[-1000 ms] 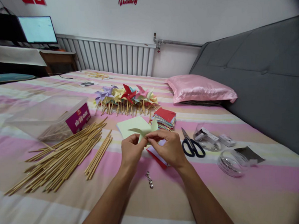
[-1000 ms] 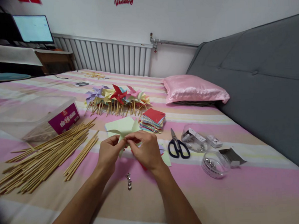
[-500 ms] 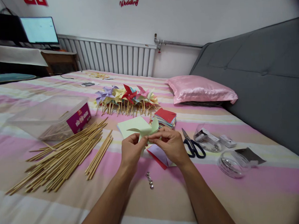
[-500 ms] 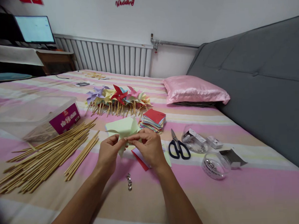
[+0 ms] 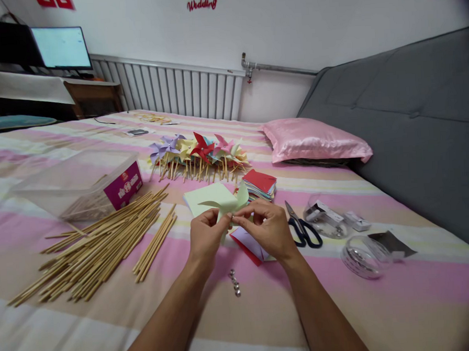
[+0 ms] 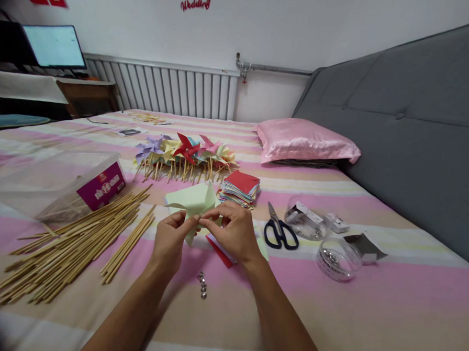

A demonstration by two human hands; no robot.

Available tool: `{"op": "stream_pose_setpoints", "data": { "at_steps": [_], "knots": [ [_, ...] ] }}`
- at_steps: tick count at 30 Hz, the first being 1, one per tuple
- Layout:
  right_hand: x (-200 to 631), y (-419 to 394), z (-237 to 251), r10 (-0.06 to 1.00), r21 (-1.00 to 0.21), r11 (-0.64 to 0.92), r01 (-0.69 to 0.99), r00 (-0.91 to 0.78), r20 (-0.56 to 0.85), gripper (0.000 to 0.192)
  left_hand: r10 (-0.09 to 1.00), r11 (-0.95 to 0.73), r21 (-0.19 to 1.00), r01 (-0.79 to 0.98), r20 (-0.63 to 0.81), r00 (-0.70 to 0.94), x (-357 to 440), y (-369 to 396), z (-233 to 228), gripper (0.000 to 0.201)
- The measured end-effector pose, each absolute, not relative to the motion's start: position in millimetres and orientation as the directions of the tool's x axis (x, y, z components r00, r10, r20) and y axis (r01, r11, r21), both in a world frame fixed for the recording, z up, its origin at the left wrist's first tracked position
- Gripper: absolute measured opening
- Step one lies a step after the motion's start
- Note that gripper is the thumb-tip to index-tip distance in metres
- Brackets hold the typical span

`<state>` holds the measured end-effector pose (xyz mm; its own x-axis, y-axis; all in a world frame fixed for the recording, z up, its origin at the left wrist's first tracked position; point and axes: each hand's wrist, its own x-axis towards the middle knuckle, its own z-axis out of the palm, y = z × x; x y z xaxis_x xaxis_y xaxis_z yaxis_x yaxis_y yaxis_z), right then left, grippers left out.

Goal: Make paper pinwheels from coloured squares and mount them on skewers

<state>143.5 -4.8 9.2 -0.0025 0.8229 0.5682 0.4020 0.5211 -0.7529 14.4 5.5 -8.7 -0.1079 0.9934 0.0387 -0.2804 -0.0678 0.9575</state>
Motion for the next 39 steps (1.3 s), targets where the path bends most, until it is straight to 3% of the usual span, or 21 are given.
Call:
{"op": "stream_pose_setpoints", "data": {
  "at_steps": [20,35,39],
  "knots": [
    [145.2,-5.3,11.0,0.851,-0.757,0.487,0.435,-0.043,0.523,0.006,0.993,-0.077,0.949,-0.306,0.043,-0.114,13.9,5.1,-7.1,0.019],
    [144.8,-2.8,7.4,0.853,-0.784,0.457,0.420,0.044,0.521,0.008,0.993,-0.095,0.958,-0.271,0.071,-0.097,13.6,4.4,-5.7,0.014],
    [143.0,-0.2,5.1,0.837,-0.818,0.444,0.366,0.155,0.524,0.031,0.994,-0.084,0.961,-0.265,0.063,-0.087,13.5,3.1,-3.2,0.015]
  ]
}}
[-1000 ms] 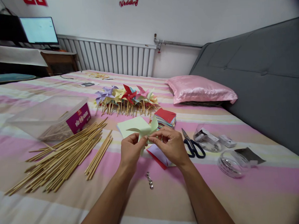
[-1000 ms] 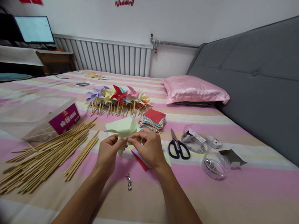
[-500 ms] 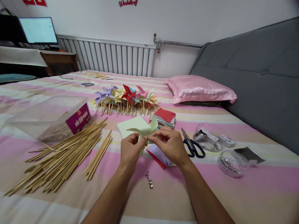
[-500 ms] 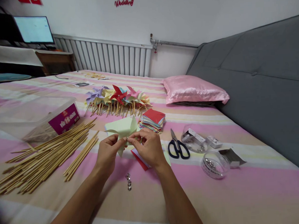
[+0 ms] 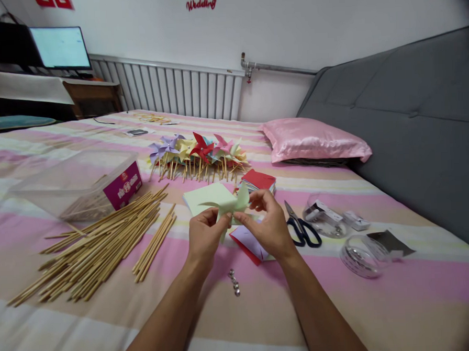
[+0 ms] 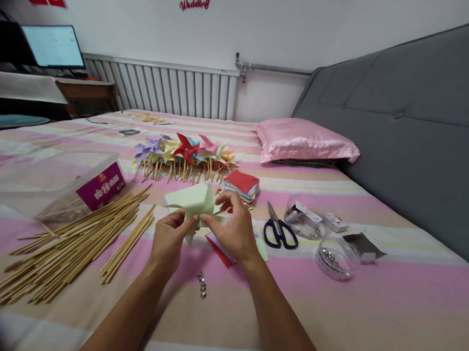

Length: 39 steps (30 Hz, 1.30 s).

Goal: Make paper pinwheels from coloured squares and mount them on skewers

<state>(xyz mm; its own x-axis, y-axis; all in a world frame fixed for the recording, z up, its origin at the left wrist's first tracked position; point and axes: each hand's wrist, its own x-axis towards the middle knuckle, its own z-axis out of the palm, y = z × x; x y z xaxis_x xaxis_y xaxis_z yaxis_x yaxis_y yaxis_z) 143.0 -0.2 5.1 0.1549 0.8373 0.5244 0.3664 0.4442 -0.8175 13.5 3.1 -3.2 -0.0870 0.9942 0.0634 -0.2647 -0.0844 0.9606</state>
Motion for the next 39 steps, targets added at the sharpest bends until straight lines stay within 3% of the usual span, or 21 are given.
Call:
{"op": "stream_pose_setpoints", "data": {
  "at_steps": [3,6,10,25,29,35,39],
  "knots": [
    [141.3,2.1,2.9,0.896,-0.892,0.416,0.180,0.090,0.436,0.047,0.995,-0.084,0.958,-0.274,0.065,-0.077,13.4,3.0,-2.7,0.016],
    [140.2,2.4,1.9,0.928,-0.927,0.371,0.051,-0.045,0.369,0.033,0.994,-0.092,0.958,-0.271,0.074,-0.076,13.8,2.8,-2.9,0.015],
    [140.2,1.5,0.6,0.939,-0.940,0.339,0.028,-0.072,0.337,0.019,0.993,-0.106,0.956,-0.274,0.086,-0.083,14.2,2.8,-3.5,0.015],
    [141.4,2.9,-2.3,0.940,-0.940,0.340,-0.016,-0.033,0.341,0.017,0.987,-0.158,0.950,-0.268,0.158,-0.022,15.4,0.3,-4.3,0.016],
    [138.4,1.0,-1.3,0.958,-0.957,0.286,-0.050,-0.003,0.287,0.016,0.992,-0.118,0.947,-0.298,0.125,0.006,15.8,0.4,-4.3,0.018],
    [140.7,-0.8,1.6,0.987,-0.951,0.119,-0.284,-0.068,0.144,0.019,0.998,0.046,0.949,-0.313,-0.034,0.043,13.0,2.1,-5.0,0.021],
    [144.3,1.0,0.7,0.992,-0.950,0.056,-0.306,-0.093,0.088,0.025,0.996,0.086,0.954,-0.289,-0.084,0.021,12.5,1.8,-3.3,0.022]
  ]
}}
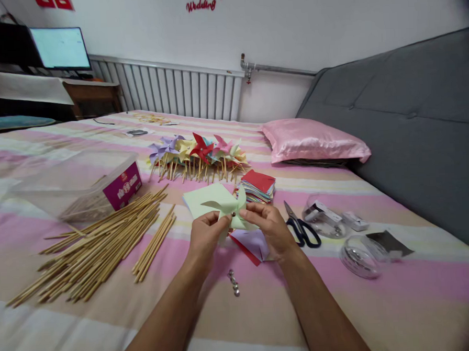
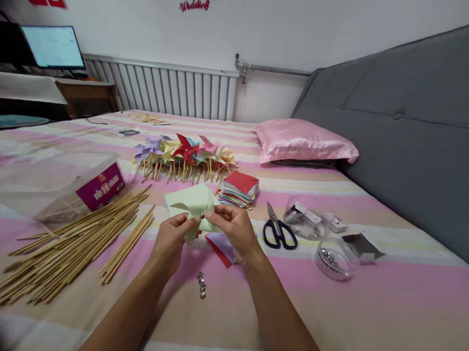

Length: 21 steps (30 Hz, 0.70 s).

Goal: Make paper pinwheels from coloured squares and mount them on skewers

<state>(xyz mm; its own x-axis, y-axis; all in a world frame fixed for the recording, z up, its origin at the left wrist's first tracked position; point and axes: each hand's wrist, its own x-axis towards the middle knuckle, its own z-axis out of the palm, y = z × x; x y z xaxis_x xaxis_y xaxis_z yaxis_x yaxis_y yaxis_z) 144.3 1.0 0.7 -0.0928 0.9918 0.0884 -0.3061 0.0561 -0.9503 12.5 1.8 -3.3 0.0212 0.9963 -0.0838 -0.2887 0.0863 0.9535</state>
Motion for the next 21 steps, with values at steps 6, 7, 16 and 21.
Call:
{"op": "stream_pose_setpoints", "data": {
  "at_steps": [6,7,16,21],
  "knots": [
    [142.7,2.8,-6.3,0.994,-0.973,0.087,-0.214,-0.047,0.099,0.025,0.998,0.054,0.976,-0.212,-0.046,0.043,12.7,3.2,-8.6,0.019],
    [142.5,2.7,-6.5,0.994,-0.974,0.089,-0.208,-0.045,0.101,0.024,0.998,0.051,0.977,-0.209,-0.040,0.055,12.7,3.3,-9.7,0.019],
    [151.3,2.4,2.4,0.994,-0.960,0.104,-0.262,0.062,0.091,0.025,0.991,-0.134,0.989,-0.055,0.135,0.018,1.3,8.1,-3.4,0.032],
    [153.2,2.1,3.6,0.991,-0.957,0.104,-0.271,0.112,0.076,0.029,0.935,-0.037,0.748,0.663,0.261,-0.242,-35.2,22.2,1.8,0.033]
  ]
}}
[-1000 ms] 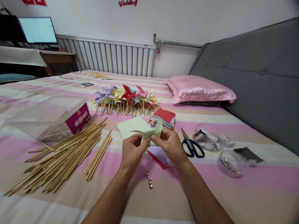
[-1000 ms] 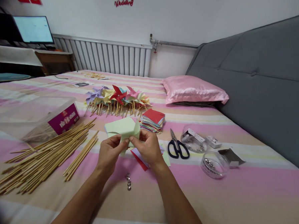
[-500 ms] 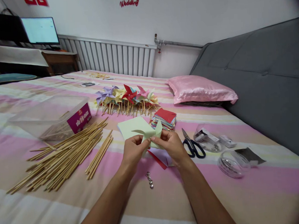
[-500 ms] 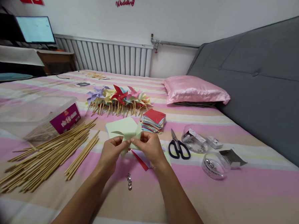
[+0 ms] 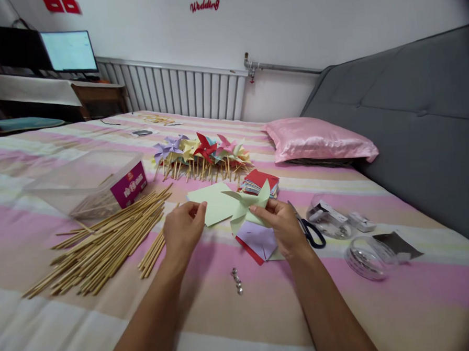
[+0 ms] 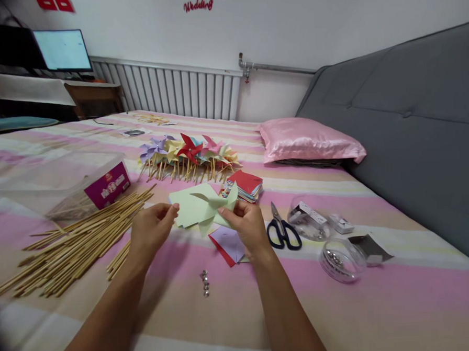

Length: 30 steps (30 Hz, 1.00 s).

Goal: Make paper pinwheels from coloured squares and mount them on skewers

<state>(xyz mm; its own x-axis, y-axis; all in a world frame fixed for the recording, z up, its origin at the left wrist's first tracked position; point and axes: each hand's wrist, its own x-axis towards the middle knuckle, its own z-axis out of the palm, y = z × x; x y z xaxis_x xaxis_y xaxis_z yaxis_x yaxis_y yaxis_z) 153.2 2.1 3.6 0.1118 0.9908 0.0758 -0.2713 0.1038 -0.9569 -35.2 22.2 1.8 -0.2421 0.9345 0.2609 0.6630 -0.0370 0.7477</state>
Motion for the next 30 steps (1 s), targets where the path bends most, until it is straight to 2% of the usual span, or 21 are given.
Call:
{"op": "stream_pose_setpoints", "data": {
  "at_steps": [1,3,6,9,14,19,26,30],
  "knots": [
    [152.5,1.7,3.6,0.991,-0.957,0.103,-0.271,0.111,0.075,0.029,0.920,0.076,0.618,0.782,0.260,-0.295,-43.5,24.1,3.7,0.030],
    [151.0,0.7,3.4,0.991,-0.959,0.097,-0.268,0.112,0.069,0.027,0.888,0.285,0.407,0.868,0.230,-0.399,-59.7,26.6,7.8,0.028],
    [149.2,-1.0,3.0,0.991,-0.963,0.088,-0.256,0.123,0.058,0.025,0.842,0.455,0.289,0.843,0.169,-0.512,-82.6,29.2,11.7,0.029],
    [148.5,-2.1,2.3,0.991,-0.965,0.081,-0.250,0.125,0.051,0.026,0.814,0.523,0.254,0.814,0.138,-0.565,-101.2,32.1,10.2,0.029],
    [148.4,-2.5,0.7,0.993,-0.966,0.074,-0.248,0.104,0.049,0.030,0.805,0.530,0.170,0.831,0.208,-0.556,-113.9,37.0,1.0,0.025],
    [149.1,-1.8,-0.9,0.994,-0.968,0.070,-0.243,0.098,0.047,0.029,0.811,0.563,0.111,0.819,0.114,-0.573,-112.9,41.7,-3.1,0.023],
    [148.6,-2.5,-0.2,0.994,-0.971,0.078,-0.228,0.093,0.058,0.031,0.817,0.548,0.153,0.823,0.114,-0.565,-117.0,46.9,-8.1,0.021],
    [147.6,-3.4,1.1,0.995,-0.970,0.081,-0.229,0.081,0.064,0.030,0.816,0.506,0.182,0.843,0.213,-0.536,-119.4,48.7,-13.2,0.025]
  ]
}}
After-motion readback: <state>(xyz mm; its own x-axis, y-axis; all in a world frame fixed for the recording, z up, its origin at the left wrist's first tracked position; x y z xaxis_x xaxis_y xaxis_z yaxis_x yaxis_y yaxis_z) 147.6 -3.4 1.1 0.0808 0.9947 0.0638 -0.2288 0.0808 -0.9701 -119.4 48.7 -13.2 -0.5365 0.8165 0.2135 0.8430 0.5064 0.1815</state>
